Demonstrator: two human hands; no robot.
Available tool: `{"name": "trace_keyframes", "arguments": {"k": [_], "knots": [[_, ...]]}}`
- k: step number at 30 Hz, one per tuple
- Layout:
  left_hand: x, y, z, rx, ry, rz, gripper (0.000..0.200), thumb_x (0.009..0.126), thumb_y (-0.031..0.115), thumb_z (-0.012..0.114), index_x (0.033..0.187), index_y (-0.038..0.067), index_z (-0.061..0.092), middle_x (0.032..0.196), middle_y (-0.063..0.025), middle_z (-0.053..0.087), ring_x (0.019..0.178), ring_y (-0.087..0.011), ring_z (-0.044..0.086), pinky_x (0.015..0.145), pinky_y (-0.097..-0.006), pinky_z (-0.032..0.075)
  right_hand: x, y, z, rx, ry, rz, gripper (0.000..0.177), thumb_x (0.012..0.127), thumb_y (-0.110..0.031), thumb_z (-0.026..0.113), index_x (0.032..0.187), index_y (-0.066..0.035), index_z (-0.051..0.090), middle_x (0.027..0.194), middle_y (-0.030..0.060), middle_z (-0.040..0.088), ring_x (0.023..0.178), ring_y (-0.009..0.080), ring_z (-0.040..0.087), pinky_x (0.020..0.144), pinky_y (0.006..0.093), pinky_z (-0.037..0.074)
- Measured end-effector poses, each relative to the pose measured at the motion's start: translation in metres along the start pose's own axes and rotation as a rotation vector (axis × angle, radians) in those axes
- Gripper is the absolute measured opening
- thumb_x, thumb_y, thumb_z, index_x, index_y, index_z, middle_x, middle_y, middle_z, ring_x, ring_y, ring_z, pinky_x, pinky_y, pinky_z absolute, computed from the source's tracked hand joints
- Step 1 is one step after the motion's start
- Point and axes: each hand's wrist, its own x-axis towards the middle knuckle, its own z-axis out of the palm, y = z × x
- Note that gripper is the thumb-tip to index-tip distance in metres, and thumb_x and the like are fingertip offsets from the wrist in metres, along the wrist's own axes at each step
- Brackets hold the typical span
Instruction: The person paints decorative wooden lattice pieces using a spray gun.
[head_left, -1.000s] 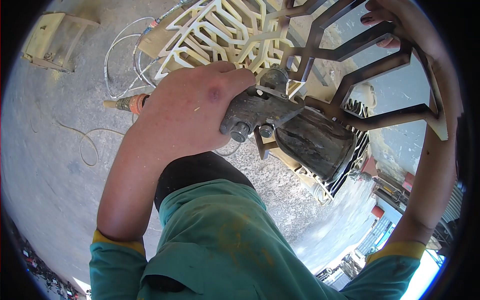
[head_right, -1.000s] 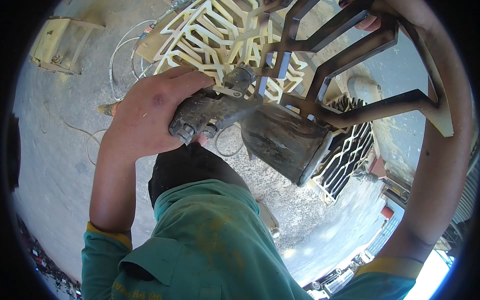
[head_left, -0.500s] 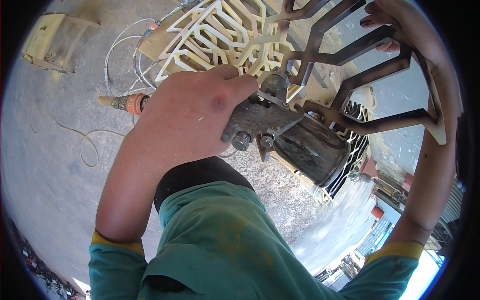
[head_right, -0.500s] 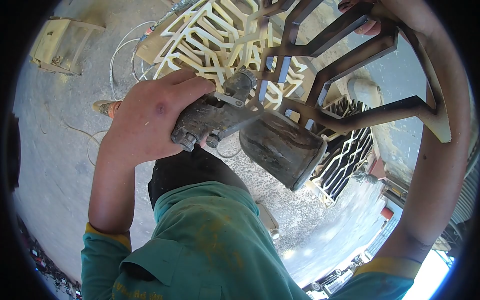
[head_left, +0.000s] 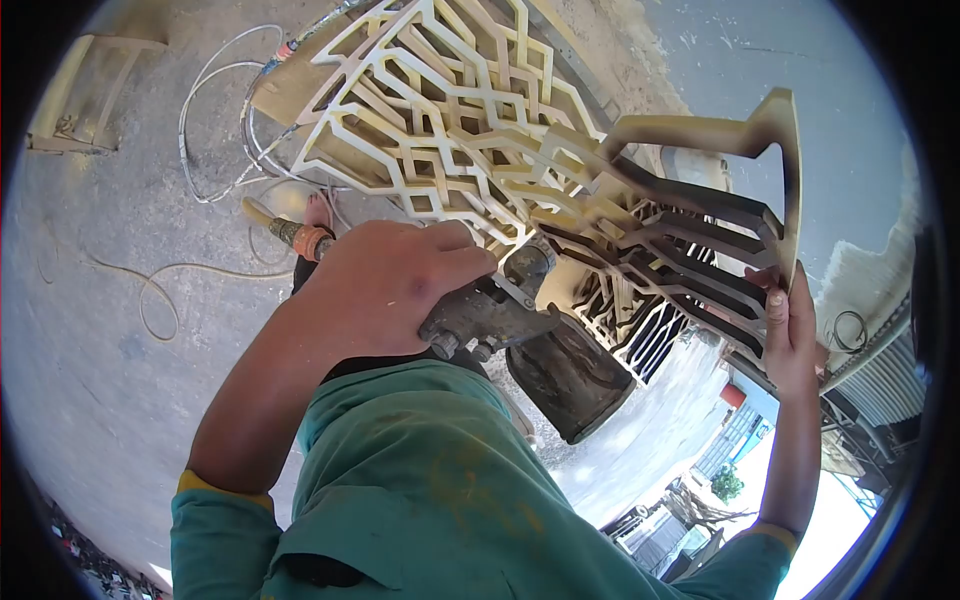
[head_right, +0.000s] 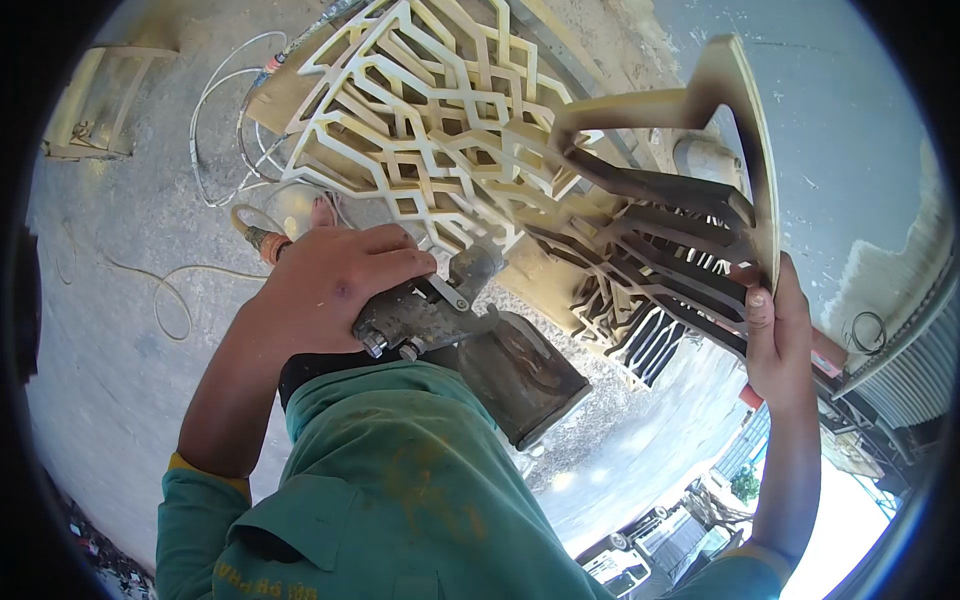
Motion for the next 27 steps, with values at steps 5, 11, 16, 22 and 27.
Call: {"name": "trace_keyframes", "arguments": {"k": [5,11,16,22,27], "knots": [[0.03,-0.016,0.027,-0.099,-0.078,0.045,0.065,0.054,0.017,0.081,0.116,0.013,0.061,0.105,-0.0055,0.063,0.091,-0.0324,0.065,0.076,-0.0437,0.05,-0.018,0.067,0.038,0.058,0.275,-0.101,0.06,0.105,-0.043,0.038,0.137,0.009,0.043,0.116,0.0149,0.061,0.105,0.0222,0.059,0.092,0.0331,0.045],[0.068,-0.019,0.052,-0.153,-0.108,0.1,0.071,0.05,0.01,0.083,0.117,0.016,0.06,0.105,-0.0051,0.063,0.092,-0.0322,0.065,0.075,-0.043,0.052,0.005,0.039,0.045,-0.128,0.133,-0.261,0.057,0.105,-0.041,0.038,0.13,0.009,0.05,0.121,0.0212,0.061,0.11,0.029,0.06,0.096,0.0369,0.044],[0.066,-0.018,0.044,-0.105,-0.197,0.069,0.067,0.055,0.02,0.084,0.118,0.016,0.06,0.103,-0.0055,0.062,0.091,-0.031,0.066,0.075,-0.044,0.052,0.003,0.057,0.08,-0.051,0.139,-0.106,0.053,0.104,-0.042,0.04,0.126,0.004,0.054,0.094,0.0094,0.06,0.081,0.0154,0.053,0.075,0.0288,0.043],[0.021,-0.022,0.039,-0.169,-0.336,0.023,0.065,0.06,0.039,0.081,0.117,0.013,0.062,0.102,-0.0074,0.062,0.091,-0.0307,0.066,0.074,-0.0428,0.05,-0.026,0.092,0.06,0.048,0.136,-0.006,0.064,0.104,-0.045,0.041,0.139,0.008,0.043,0.122,0.013,0.059,0.1,0.0175,0.056,0.086,0.0298,0.042],[-0.007,-0.023,0.05,-0.171,-0.328,-0.022,0.062,0.059,0.028,0.082,0.115,0.013,0.062,0.102,-0.0057,0.062,0.088,-0.0305,0.065,0.072,-0.0421,0.05,-0.036,0.089,0.039,0.178,0.269,-0.032,0.063,0.105,-0.043,0.04,0.144,0.007,0.035,0.132,0.0188,0.052,0.111,0.0278,0.06,0.098,0.0421,0.046]]}}
